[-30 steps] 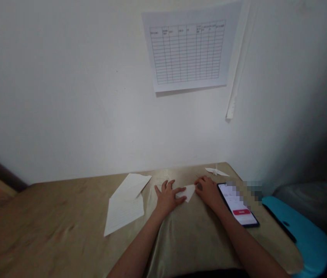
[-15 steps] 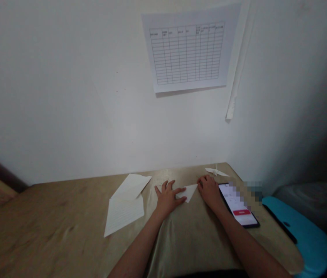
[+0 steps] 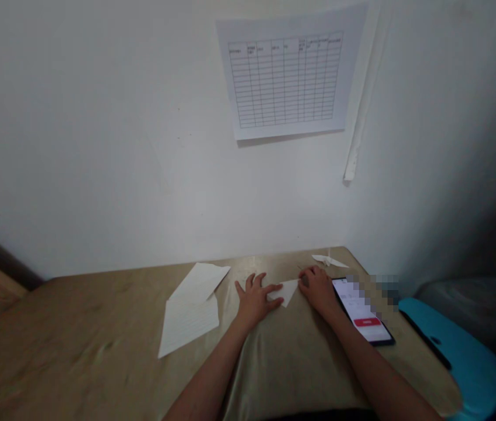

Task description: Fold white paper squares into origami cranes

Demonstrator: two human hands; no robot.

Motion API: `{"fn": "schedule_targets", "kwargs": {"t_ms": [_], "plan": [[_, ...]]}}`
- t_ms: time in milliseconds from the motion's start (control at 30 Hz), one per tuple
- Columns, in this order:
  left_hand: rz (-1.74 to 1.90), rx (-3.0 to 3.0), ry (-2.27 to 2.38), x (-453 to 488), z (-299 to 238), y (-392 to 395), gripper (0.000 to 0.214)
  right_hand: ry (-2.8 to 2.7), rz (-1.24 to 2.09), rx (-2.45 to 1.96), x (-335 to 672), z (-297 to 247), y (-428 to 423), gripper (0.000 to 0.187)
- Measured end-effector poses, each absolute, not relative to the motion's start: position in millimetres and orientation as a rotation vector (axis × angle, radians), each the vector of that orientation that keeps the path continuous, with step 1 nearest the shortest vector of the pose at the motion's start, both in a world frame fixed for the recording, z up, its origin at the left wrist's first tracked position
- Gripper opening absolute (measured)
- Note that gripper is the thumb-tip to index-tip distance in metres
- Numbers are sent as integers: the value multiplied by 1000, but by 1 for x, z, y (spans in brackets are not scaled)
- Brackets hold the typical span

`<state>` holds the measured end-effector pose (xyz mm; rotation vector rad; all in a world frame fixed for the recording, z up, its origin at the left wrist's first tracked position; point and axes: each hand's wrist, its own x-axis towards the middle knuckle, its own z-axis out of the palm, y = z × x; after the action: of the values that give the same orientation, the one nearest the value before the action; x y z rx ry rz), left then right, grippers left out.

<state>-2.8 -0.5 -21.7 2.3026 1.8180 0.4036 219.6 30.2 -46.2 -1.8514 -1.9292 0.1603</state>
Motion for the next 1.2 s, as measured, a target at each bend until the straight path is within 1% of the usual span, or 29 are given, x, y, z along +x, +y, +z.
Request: {"fn": "schedule_targets", "kwargs": {"t_ms": [533,767,967,1200], "plan": [[387,2288,1822,-2,-18,-2,44,-2044,315,-1736,217,-41,13,48],[394,2273,1803,-2,-17,-3,44,-2058,318,-1745,209,-43,3,68],[421,2300,1816,-2,-19,-2,43,-2088,324,-1720,203,-44,-3,76],[431,2307,1804,-3,-21,-2,46,-2103,365,-1717,204,-38,-6,76]]}}
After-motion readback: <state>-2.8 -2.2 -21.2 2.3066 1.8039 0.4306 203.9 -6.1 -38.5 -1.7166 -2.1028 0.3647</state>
